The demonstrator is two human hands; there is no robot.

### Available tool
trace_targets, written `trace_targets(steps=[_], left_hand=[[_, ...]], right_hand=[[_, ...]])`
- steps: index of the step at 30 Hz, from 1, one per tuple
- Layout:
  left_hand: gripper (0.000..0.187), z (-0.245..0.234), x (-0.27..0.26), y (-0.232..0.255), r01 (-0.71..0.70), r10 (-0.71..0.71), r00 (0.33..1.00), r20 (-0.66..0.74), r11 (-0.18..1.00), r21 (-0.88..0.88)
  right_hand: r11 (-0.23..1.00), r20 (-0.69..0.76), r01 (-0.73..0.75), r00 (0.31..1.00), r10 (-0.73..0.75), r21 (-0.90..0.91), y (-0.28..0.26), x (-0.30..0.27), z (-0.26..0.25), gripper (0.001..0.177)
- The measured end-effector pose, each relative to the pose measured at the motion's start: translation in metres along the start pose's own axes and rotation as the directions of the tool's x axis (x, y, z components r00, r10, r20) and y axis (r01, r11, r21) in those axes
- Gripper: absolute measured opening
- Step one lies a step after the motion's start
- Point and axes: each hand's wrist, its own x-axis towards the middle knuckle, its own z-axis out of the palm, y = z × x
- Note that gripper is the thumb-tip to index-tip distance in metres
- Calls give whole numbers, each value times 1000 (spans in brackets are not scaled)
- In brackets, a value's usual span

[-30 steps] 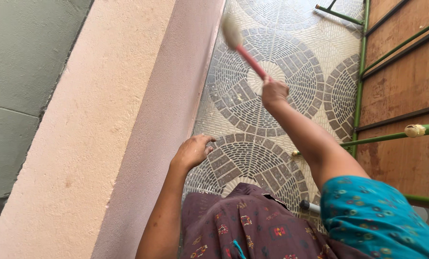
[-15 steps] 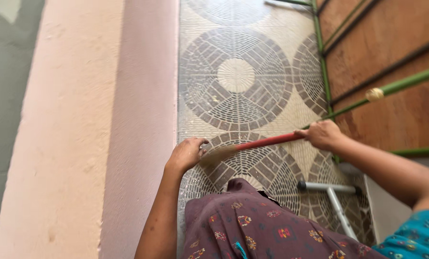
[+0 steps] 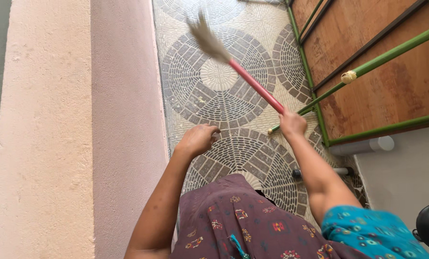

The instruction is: The person sweeps the floor and wall of a tiled hallway using a broom, moving around an exercise bike and a folded table.

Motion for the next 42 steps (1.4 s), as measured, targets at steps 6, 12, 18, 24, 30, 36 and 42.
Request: trace_targets(steps=[6, 12, 18, 24, 30, 36, 42], left_hand=[[33, -22, -6, -16, 77, -84, 985, 152, 996, 54], [27, -26, -21, -37, -60, -19, 976, 218, 935, 349], [24, -10, -13, -29, -211, 111, 941, 320, 931, 299], [24, 9, -7, -45, -293, 161, 899, 408, 913, 284], [20, 21, 0, -87, -273, 186, 928, 322, 929, 250], [27, 25, 8, -135, -318, 279, 915, 292, 943, 98], [20, -11, 19, -129, -199, 161, 975, 152, 939, 282]], right_hand=[[920, 131, -383, 919, 371, 83, 63, -100, -11, 51], [659, 420, -676, 730, 539, 330, 66, -118, 49, 28], [185, 829, -891, 454, 326, 415, -41, -111, 98, 28], [182, 729, -759, 651, 213, 625, -27, -86, 66, 22], [18, 729, -769, 613, 304, 639, -9, -120, 56, 18], [-4, 884, -899, 431, 180, 438, -79, -150, 92, 13], [-203, 827, -945, 322, -461, 255, -183, -106, 118, 19]])
